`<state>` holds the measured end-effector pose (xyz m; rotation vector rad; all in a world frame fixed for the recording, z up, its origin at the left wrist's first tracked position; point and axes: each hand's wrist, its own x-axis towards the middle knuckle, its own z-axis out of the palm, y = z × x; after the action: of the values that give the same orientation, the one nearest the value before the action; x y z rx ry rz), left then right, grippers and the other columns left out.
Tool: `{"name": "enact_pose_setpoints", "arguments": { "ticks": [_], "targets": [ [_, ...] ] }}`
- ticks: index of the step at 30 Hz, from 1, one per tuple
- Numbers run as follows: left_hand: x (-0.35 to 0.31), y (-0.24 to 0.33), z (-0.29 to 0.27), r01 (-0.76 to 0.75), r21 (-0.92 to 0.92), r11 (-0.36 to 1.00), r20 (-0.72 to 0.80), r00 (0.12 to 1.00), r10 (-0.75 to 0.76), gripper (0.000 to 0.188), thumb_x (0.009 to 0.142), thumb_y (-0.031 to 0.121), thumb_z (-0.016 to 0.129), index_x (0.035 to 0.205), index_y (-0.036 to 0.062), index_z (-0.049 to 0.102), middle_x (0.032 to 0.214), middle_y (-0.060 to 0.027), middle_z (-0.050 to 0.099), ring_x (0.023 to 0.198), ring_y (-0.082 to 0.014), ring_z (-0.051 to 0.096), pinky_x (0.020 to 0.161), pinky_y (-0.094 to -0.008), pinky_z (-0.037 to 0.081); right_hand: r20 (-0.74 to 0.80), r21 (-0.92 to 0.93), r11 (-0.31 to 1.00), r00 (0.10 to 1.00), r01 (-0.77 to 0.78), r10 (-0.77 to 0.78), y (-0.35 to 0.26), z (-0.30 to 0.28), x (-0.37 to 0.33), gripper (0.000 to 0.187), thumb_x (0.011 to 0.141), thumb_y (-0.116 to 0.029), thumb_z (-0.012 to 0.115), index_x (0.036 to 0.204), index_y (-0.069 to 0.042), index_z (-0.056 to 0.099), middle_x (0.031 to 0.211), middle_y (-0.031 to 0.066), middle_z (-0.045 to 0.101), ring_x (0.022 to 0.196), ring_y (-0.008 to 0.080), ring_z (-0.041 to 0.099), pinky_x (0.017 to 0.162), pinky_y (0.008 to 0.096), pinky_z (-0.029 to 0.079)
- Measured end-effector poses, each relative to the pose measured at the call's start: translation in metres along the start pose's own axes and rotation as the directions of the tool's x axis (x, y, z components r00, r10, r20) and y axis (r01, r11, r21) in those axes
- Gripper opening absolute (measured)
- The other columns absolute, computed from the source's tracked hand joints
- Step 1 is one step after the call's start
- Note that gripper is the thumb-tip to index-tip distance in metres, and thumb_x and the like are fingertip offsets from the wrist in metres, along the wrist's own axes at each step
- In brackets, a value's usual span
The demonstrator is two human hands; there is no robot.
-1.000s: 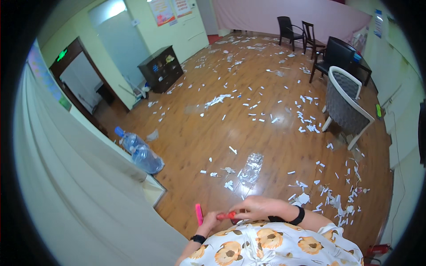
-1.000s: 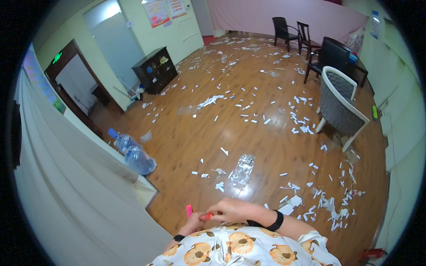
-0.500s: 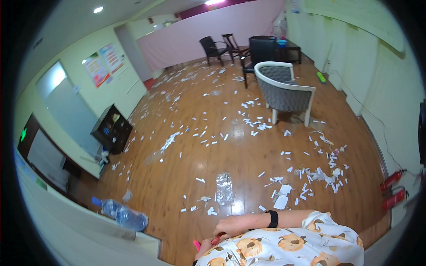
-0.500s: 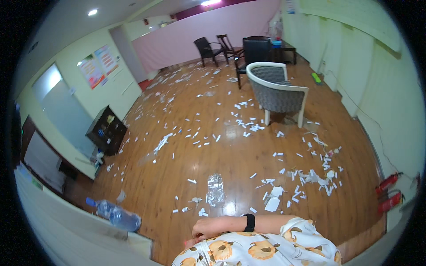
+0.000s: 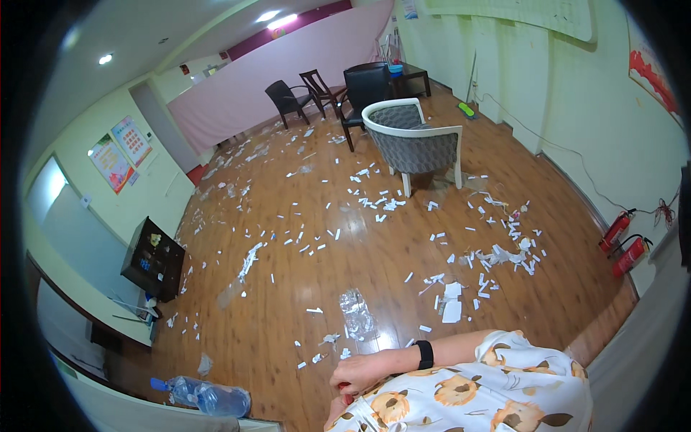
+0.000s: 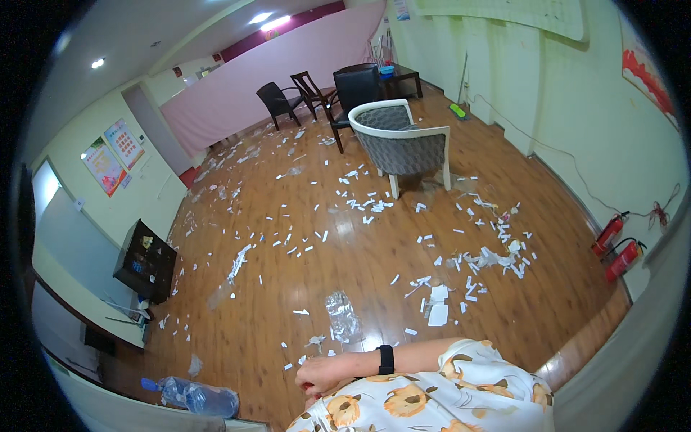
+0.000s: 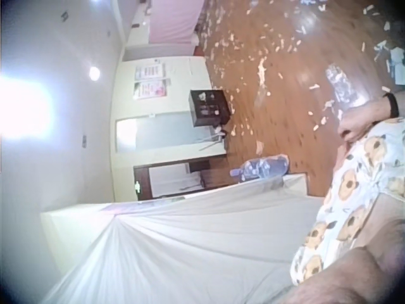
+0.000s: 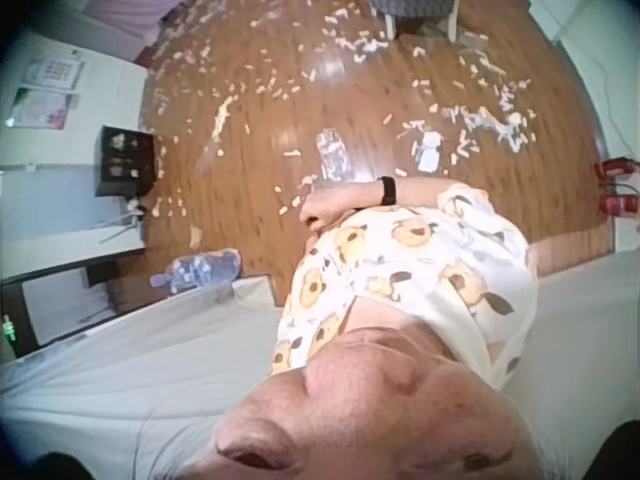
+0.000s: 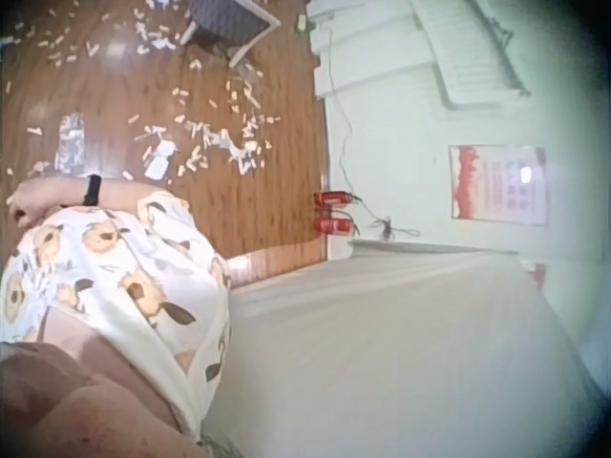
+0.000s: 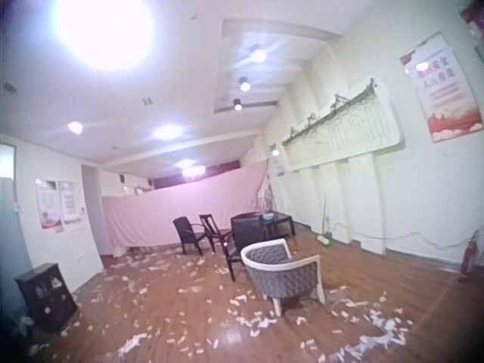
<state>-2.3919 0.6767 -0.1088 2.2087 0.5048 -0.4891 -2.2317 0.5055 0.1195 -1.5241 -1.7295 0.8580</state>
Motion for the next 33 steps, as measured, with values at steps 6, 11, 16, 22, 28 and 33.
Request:
{"name": "enact_pose_setpoints", "arguments": {
  "ticks": [6,11,16,22,28,33],
  "targets": [
    [-0.001,-0.018,0.001,0.025,-0.019,1.000,0.013,1.000,-0.025,0.034,0.073,0.037,0.073,0.092,0.0084,0.068,0.081,-0.0179,0.067,0.081,-0.0339,0.066,0.069,-0.0394,0.052,-0.027,0.003,1.000,1.000,-0.008,0.008,-0.001,0.004,0.012,0.016,0.076,-0.015,0.059,0.081,-0.001,0.065,0.072,0.0143,0.065,0.069,0.0310,0.063,0.061,0.0405,0.048],
    [0.008,-0.012,0.002,0.040,-0.018,0.999,0.027,0.999,-0.040,0.035,0.073,0.037,0.073,0.092,0.0084,0.068,0.081,-0.0178,0.067,0.081,-0.0338,0.066,0.069,-0.0394,0.052,-0.078,0.030,0.999,0.996,-0.043,0.045,0.006,0.008,0.016,0.015,0.072,-0.015,0.063,0.077,-0.002,0.065,0.070,0.0139,0.064,0.070,0.0318,0.062,0.060,0.0415,0.047],
    [0.017,-0.001,0.005,0.053,-0.003,0.999,0.040,0.998,-0.053,0.035,0.072,0.037,0.074,0.091,0.0084,0.068,0.081,-0.0178,0.067,0.080,-0.0337,0.066,0.068,-0.0395,0.052,-0.088,-0.065,0.998,0.996,0.016,-0.021,0.013,0.009,0.009,0.016,0.075,-0.016,0.060,0.074,0.000,0.061,0.069,0.0159,0.063,0.069,0.0346,0.062,0.059,0.0428,0.047],
    [0.023,0.015,0.013,0.072,0.014,0.997,0.038,0.997,-0.072,0.035,0.072,0.038,0.074,0.091,0.0084,0.068,0.080,-0.0177,0.067,0.080,-0.0337,0.066,0.068,-0.0396,0.052,-0.037,-0.068,0.996,0.998,0.049,-0.052,0.016,0.000,-0.011,0.020,0.073,-0.020,0.065,0.072,-0.001,0.060,0.067,0.0169,0.061,0.068,0.0356,0.059,0.058,0.0454,0.044],
    [0.008,0.020,0.024,0.119,-0.012,0.993,0.006,0.993,-0.119,0.036,0.071,0.038,0.074,0.090,0.0084,0.068,0.080,-0.0176,0.067,0.080,-0.0336,0.066,0.068,-0.0397,0.052,0.010,-0.083,0.996,0.999,0.038,-0.037,0.028,-0.002,-0.031,0.020,0.070,-0.021,0.065,0.072,-0.002,0.063,0.070,0.0164,0.063,0.070,0.0348,0.061,0.062,0.0444,0.047],
    [-0.020,0.019,0.046,0.197,-0.071,0.978,-0.043,0.979,-0.200,0.036,0.071,0.039,0.075,0.090,0.0083,0.069,0.080,-0.0175,0.067,0.080,-0.0335,0.066,0.068,-0.0397,0.052,0.076,0.011,0.996,0.993,0.087,-0.087,0.040,0.000,-0.047,0.019,0.074,-0.022,0.063,0.075,-0.003,0.063,0.070,0.0156,0.063,0.070,0.0351,0.060,0.061,0.0454,0.045]
  ]
}}
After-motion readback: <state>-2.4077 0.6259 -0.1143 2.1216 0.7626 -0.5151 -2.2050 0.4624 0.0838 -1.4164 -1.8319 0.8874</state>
